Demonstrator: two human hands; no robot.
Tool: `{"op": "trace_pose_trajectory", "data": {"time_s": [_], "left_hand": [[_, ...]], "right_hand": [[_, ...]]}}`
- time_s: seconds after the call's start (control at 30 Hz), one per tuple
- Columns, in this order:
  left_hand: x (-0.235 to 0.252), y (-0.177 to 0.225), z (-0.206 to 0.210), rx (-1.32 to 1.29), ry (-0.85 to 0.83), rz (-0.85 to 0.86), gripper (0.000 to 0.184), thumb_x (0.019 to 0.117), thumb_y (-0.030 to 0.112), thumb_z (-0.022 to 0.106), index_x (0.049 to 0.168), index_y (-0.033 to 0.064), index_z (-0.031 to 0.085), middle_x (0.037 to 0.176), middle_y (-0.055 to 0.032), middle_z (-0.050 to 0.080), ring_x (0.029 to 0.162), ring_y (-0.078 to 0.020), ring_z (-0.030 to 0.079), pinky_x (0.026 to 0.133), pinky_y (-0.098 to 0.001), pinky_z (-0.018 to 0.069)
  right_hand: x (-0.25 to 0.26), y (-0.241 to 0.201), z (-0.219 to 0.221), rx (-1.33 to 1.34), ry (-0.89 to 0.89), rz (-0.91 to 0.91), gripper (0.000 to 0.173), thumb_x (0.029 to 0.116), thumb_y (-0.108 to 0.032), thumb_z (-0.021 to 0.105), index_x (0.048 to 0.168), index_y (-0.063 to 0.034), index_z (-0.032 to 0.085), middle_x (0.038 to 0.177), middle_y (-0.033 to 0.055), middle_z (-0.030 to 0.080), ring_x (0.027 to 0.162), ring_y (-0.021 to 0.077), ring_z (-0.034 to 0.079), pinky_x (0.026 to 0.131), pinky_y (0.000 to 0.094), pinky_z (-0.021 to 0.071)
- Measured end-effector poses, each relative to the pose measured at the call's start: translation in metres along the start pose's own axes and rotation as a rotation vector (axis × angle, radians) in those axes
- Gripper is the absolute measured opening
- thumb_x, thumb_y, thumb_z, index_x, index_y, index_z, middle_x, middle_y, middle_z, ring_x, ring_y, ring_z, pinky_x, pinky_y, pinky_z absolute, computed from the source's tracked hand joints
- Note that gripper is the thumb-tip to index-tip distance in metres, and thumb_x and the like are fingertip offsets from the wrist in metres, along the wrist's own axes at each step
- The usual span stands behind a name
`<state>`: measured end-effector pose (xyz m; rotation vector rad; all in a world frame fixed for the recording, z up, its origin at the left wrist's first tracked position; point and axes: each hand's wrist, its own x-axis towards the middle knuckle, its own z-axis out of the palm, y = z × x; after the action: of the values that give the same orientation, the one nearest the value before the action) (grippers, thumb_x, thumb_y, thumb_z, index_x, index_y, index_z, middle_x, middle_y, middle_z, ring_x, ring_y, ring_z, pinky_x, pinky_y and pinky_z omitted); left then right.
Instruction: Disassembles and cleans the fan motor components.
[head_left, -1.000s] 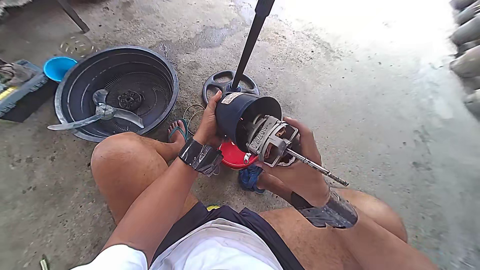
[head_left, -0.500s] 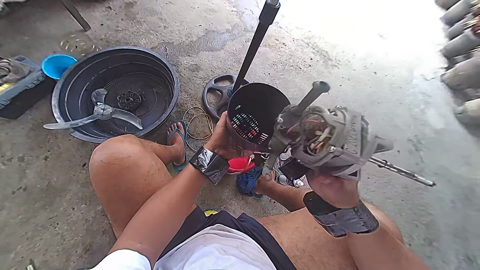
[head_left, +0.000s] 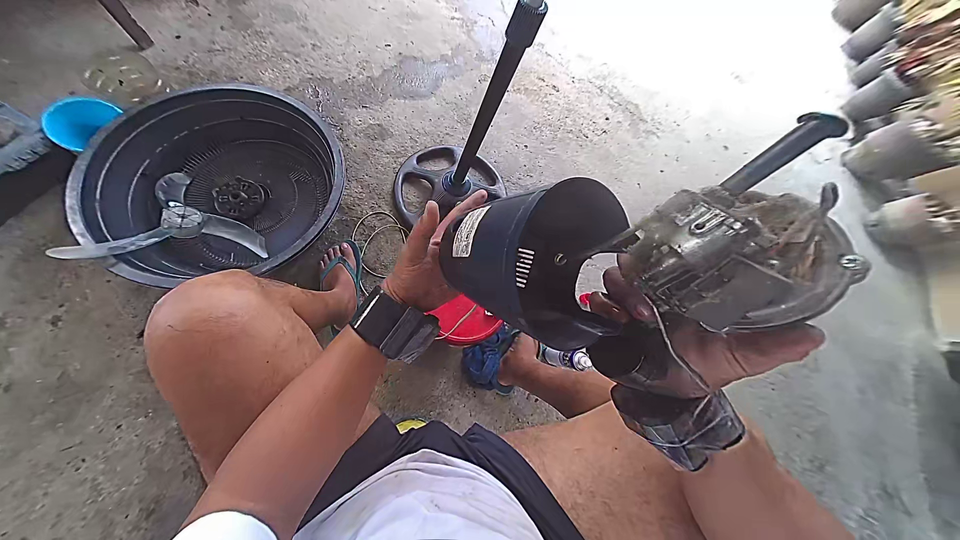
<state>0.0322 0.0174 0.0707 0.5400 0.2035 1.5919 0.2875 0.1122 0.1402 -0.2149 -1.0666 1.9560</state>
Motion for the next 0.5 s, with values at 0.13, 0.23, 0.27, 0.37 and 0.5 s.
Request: {"op": "trace_pose_trajectory", "data": {"time_s": [0.13, 0.23, 0.27, 0.37, 0.5], "left_hand": [[0.000, 0.005, 0.005, 0.168, 0.009, 0.041, 0.079, 0.0927, 0.054, 0.067, 0.157, 0.0203, 0.035, 0.132, -0.0073, 0.064, 0.115, -0.0186, 0.065, 0.094, -0.0391, 0.0575], [0.000, 0.009, 0.004, 0.219, 0.031, 0.055, 0.077, 0.0929, 0.053, 0.066, 0.157, 0.0243, 0.035, 0.134, -0.0062, 0.062, 0.114, -0.0179, 0.065, 0.090, -0.0385, 0.0585], [0.001, 0.011, 0.002, 0.245, 0.052, 0.052, 0.077, 0.0926, 0.052, 0.068, 0.158, 0.0265, 0.034, 0.133, -0.0065, 0.062, 0.112, -0.0182, 0.065, 0.089, -0.0386, 0.0592], [0.000, 0.013, -0.004, 0.476, 0.198, 0.013, 0.087, 0.0884, 0.042, 0.074, 0.160, 0.0319, 0.026, 0.122, -0.0076, 0.068, 0.097, -0.0169, 0.070, 0.080, -0.0365, 0.0617], [-0.005, 0.010, -0.029, 0.486, 0.251, 0.048, 0.082, 0.0888, 0.050, 0.070, 0.159, 0.0317, 0.030, 0.123, -0.0048, 0.068, 0.098, -0.0142, 0.069, 0.079, -0.0364, 0.0611]], "right_hand": [[0.004, -0.002, 0.003, 0.109, -0.079, 0.074, 0.077, 0.0764, -0.075, 0.063, 0.115, -0.0083, 0.069, 0.091, 0.0095, 0.068, 0.082, 0.0198, 0.067, 0.077, 0.0392, 0.0578], [0.005, 0.000, 0.000, 0.069, -0.069, 0.074, 0.074, 0.0781, -0.074, 0.062, 0.114, -0.0092, 0.069, 0.089, 0.0094, 0.068, 0.080, 0.0199, 0.067, 0.074, 0.0385, 0.0580], [0.004, 0.001, -0.005, 0.029, -0.066, 0.056, 0.072, 0.0783, -0.073, 0.063, 0.114, -0.0103, 0.070, 0.090, 0.0091, 0.069, 0.081, 0.0197, 0.067, 0.075, 0.0383, 0.0579], [0.000, 0.001, -0.016, -0.082, -0.038, -0.033, 0.075, 0.0719, -0.075, 0.068, 0.112, -0.0110, 0.069, 0.089, 0.0069, 0.067, 0.079, 0.0180, 0.065, 0.072, 0.0365, 0.0568], [0.005, -0.018, -0.001, -0.056, -0.164, -0.035, 0.089, 0.0648, -0.081, 0.069, 0.115, -0.0078, 0.067, 0.091, 0.0044, 0.066, 0.079, 0.0158, 0.064, 0.072, 0.0328, 0.0555]]}}
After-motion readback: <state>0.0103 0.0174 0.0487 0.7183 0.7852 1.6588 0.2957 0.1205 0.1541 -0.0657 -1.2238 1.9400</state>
